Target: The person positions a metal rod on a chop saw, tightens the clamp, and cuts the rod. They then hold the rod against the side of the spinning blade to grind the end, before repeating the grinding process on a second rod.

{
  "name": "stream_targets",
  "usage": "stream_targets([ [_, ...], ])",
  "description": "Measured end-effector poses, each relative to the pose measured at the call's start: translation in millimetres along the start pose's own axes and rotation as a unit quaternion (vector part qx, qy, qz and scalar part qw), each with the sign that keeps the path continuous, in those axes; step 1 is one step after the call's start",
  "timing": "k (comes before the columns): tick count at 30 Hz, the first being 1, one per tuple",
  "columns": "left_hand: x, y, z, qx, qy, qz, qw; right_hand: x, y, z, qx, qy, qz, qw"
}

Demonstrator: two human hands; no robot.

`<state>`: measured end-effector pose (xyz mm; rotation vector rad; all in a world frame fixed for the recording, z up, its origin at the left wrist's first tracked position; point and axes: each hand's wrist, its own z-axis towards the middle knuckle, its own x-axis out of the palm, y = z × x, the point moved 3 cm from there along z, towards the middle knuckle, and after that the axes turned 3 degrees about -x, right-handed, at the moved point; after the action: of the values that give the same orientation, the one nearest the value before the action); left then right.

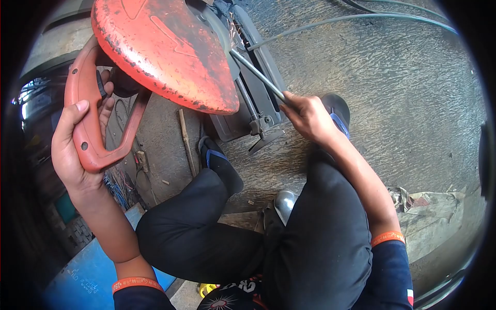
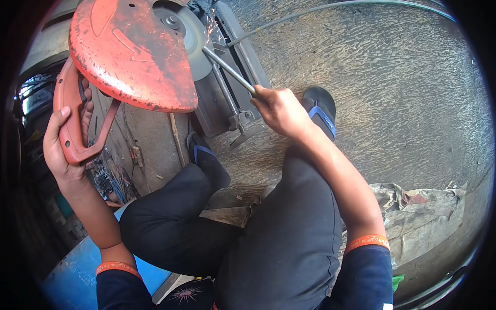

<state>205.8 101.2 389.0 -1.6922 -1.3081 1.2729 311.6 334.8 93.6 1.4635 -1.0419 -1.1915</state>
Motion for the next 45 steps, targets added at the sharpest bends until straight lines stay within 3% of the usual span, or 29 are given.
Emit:
stream_targets([
  [8,2,-1,0,0.005,-0.002,0.005,1.0,-2,5,-1,-0.114,-0.04,-0.091,0.988],
  [11,2,0,0,0.002,0.0,-0.004,1.0,-11,12,-1,-0.093,-0.041,-0.17,0.98],
  [14,-1,0,0,-0.001,0.014,0.01,1.0,-18,8,2,0.056,-0.033,-0.02,0.998],
  [17,-4,1,1,-0.01,0.007,0.005,1.0,-18,-7,2,0.126,0.001,0.018,0.992],
  [25,2,1,0,0.001,0.005,-0.005,1.0,-11,-15,-1,0.171,0.047,0.131,0.975],
  [32,2,1,0,0.006,0.011,-0.005,1.0,-2,-11,0,0.106,0.062,0.043,0.992],
  [34,2,1,0,0.006,0.012,-0.007,1.0,-1,-8,0,0.018,0.028,-0.009,0.999],
  [45,3,0,0,0.009,0.013,-0.005,1.0,6,-1,-1,-0.03,-0.01,-0.055,0.998],
])
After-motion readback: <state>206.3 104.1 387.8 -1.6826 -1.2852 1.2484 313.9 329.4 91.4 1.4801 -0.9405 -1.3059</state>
